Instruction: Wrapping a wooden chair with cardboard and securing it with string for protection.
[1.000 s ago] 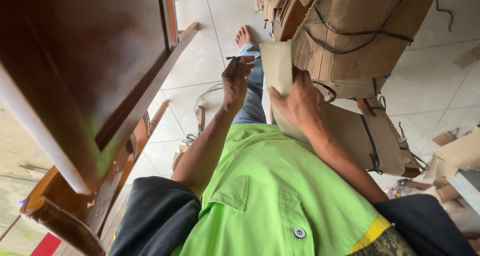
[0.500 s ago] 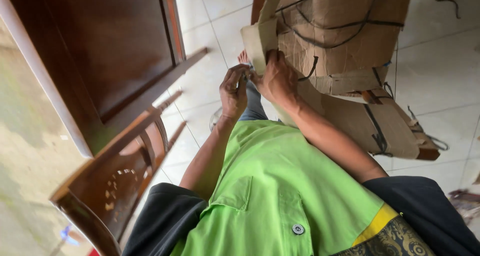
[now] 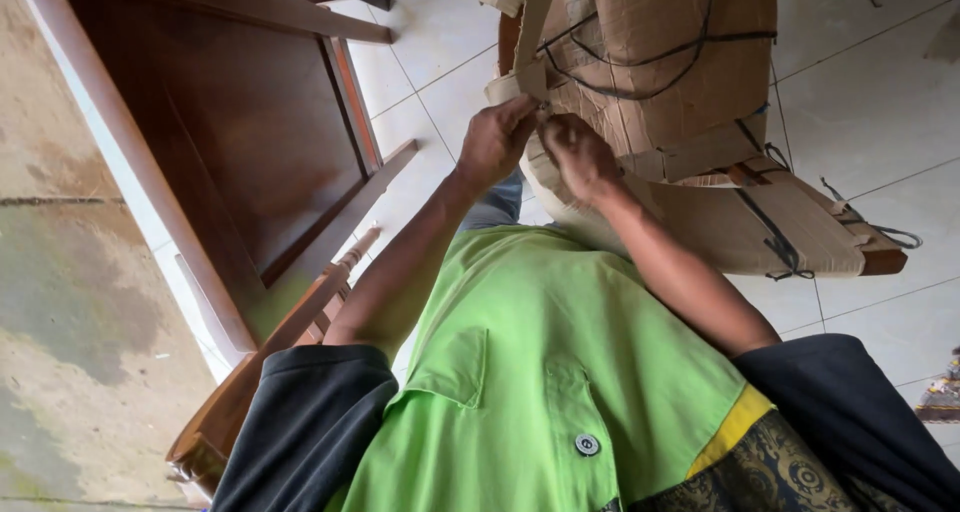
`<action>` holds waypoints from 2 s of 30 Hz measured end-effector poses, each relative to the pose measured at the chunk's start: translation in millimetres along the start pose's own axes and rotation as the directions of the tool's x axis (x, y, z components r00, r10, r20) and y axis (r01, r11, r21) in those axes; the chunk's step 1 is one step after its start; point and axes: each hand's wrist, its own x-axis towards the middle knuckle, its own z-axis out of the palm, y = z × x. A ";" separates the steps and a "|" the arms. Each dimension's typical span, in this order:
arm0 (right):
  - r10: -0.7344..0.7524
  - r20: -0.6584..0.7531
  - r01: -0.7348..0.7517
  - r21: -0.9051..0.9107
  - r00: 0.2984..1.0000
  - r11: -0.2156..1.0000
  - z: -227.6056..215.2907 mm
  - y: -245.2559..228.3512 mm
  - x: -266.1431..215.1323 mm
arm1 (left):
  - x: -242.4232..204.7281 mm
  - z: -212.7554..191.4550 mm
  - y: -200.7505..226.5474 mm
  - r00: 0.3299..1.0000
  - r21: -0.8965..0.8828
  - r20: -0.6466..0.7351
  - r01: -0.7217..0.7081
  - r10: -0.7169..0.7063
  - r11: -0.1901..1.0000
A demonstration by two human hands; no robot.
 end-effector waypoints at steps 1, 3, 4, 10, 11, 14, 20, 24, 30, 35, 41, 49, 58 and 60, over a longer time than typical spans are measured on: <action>0.003 -0.011 -0.001 0.143 1.000 0.990 -10.1 9.1 -0.1 | 2.7 0.7 -2.0 0.998 0.015 0.024 0.052 -0.053 0.999; 0.008 -0.022 -0.001 0.290 1.000 0.957 -28.4 35.5 5.8 | 5.4 -1.3 -0.3 0.993 0.036 0.051 0.105 -0.107 0.994; 0.027 -0.109 0.016 0.377 0.994 0.926 -37.5 52.7 13.0 | 7.9 -3.8 3.1 0.990 0.045 0.050 0.126 -0.129 0.991; 0.282 -0.185 -0.159 0.494 0.941 0.855 -90.1 38.5 49.3 | 9.4 -12.4 17.5 0.997 0.043 0.012 -0.076 0.075 0.996; 0.223 -0.190 -0.102 0.496 0.956 0.862 -91.8 31.1 53.4 | 9.2 -13.5 19.9 0.996 0.035 -0.004 -0.087 0.088 0.996; -0.158 -0.166 0.218 0.448 0.973 0.867 -72.0 1.5 55.7 | 11.3 -4.6 9.3 0.999 0.090 -0.012 -0.040 0.041 0.995; -0.478 -0.016 0.478 0.068 0.878 0.876 -61.5 -103.5 0.4 | 4.0 8.9 -13.7 0.999 0.076 0.000 -0.033 0.033 0.997; -0.488 -0.074 0.492 0.049 0.870 0.869 -63.9 -103.3 -11.7 | -0.2 11.4 -21.7 1.000 0.060 -0.016 0.010 -0.009 0.998; -0.454 -0.219 0.500 0.260 0.864 0.826 -66.8 -91.6 -16.9 | 2.6 -15.9 30.1 0.987 -0.219 -0.048 0.140 -0.154 0.966; -0.371 -0.308 0.464 0.331 0.876 0.822 -67.8 -89.9 -18.5 | -4.0 -2.7 2.7 0.998 -0.133 -0.059 0.027 -0.035 0.991; -0.395 -0.206 0.436 0.225 0.895 0.871 -41.6 -123.9 -26.2 | -6.1 9.5 -46.7 0.974 0.093 0.007 -0.228 0.228 0.969; -0.400 -0.188 0.433 0.203 0.897 0.878 -28.9 -119.0 -18.4 | -3.3 -15.8 -19.0 0.968 -0.033 -0.029 -0.249 0.248 0.968; -0.132 -0.245 0.241 0.497 0.961 0.833 -58.3 -21.0 27.0 | 0.5 -20.6 10.4 0.977 -0.221 0.021 -0.201 0.211 0.954; -0.009 -0.177 0.077 0.379 0.984 0.922 -62.5 -11.7 20.0 | 1.6 -23.3 17.2 0.982 -0.254 0.048 -0.164 0.182 0.953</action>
